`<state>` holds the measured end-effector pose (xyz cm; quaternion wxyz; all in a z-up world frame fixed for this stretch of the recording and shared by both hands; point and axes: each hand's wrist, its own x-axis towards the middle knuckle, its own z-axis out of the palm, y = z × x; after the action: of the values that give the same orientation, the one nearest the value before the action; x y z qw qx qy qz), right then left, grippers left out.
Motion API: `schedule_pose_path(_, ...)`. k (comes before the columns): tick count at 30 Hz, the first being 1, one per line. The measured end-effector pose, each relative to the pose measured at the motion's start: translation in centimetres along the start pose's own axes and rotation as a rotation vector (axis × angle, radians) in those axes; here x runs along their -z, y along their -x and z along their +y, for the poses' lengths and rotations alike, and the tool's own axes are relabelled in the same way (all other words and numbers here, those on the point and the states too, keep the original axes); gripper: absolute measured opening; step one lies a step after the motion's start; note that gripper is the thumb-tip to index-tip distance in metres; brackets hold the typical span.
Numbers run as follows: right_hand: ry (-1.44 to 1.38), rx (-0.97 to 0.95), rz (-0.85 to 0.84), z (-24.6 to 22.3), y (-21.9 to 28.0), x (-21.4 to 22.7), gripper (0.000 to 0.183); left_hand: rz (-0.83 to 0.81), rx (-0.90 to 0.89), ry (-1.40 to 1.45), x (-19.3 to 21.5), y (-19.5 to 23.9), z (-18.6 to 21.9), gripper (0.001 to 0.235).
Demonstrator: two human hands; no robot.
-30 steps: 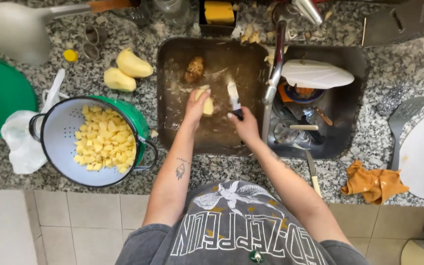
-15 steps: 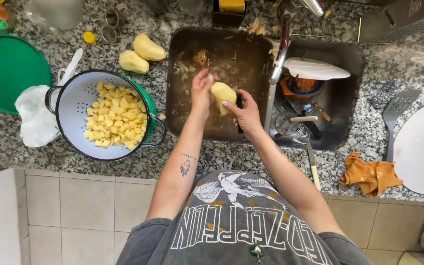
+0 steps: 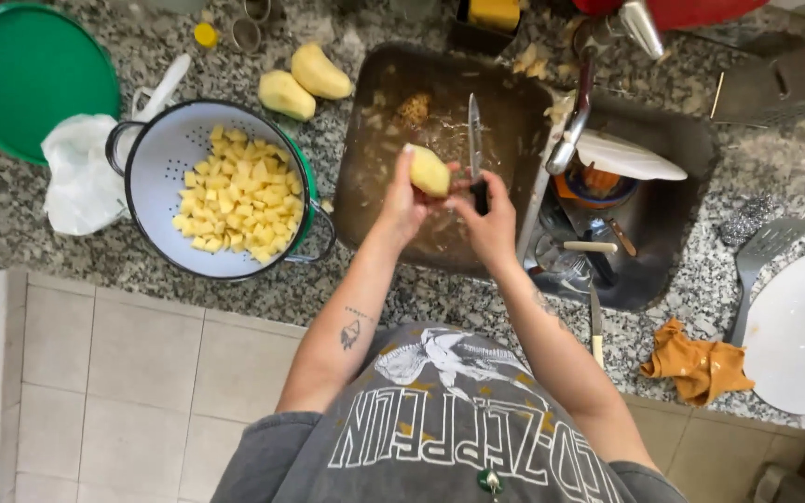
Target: The person peels potatoes over a kitchen sink using a peeler, placing the skins into the sink. After peeling, they rinse the potato under running water and briefly stir a pan of diced potatoes on the stove.
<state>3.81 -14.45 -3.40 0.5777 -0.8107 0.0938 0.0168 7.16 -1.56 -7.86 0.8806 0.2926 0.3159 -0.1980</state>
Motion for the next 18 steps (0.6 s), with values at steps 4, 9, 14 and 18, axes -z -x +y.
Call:
schedule_pose_path(4, -0.206, -0.114, -0.075, 2.0, -0.5, 1.5, 0.023, -0.071, 0.026, 0.09, 1.9, -1.2, 1.3, 0.056)
schedule_pose_path(9, -0.204, -0.009, -0.12, 2.0, 0.4, 2.6, 0.012, -0.15, 0.012, 0.261, 0.6, 0.4, 2.2, 0.05)
schedule_pose_path(14, -0.141, -0.022, -0.191, 0.9, 0.6, 2.5, 0.019, -0.226, 0.083, 0.39, 0.2, 0.5, 1.9, 0.058)
schedule_pose_path(18, 0.05, 0.112, -0.161, -1.6, 1.0, 1.8, 0.046, -0.132, 0.135, 0.339, -1.9, 2.0, 2.2, 0.054)
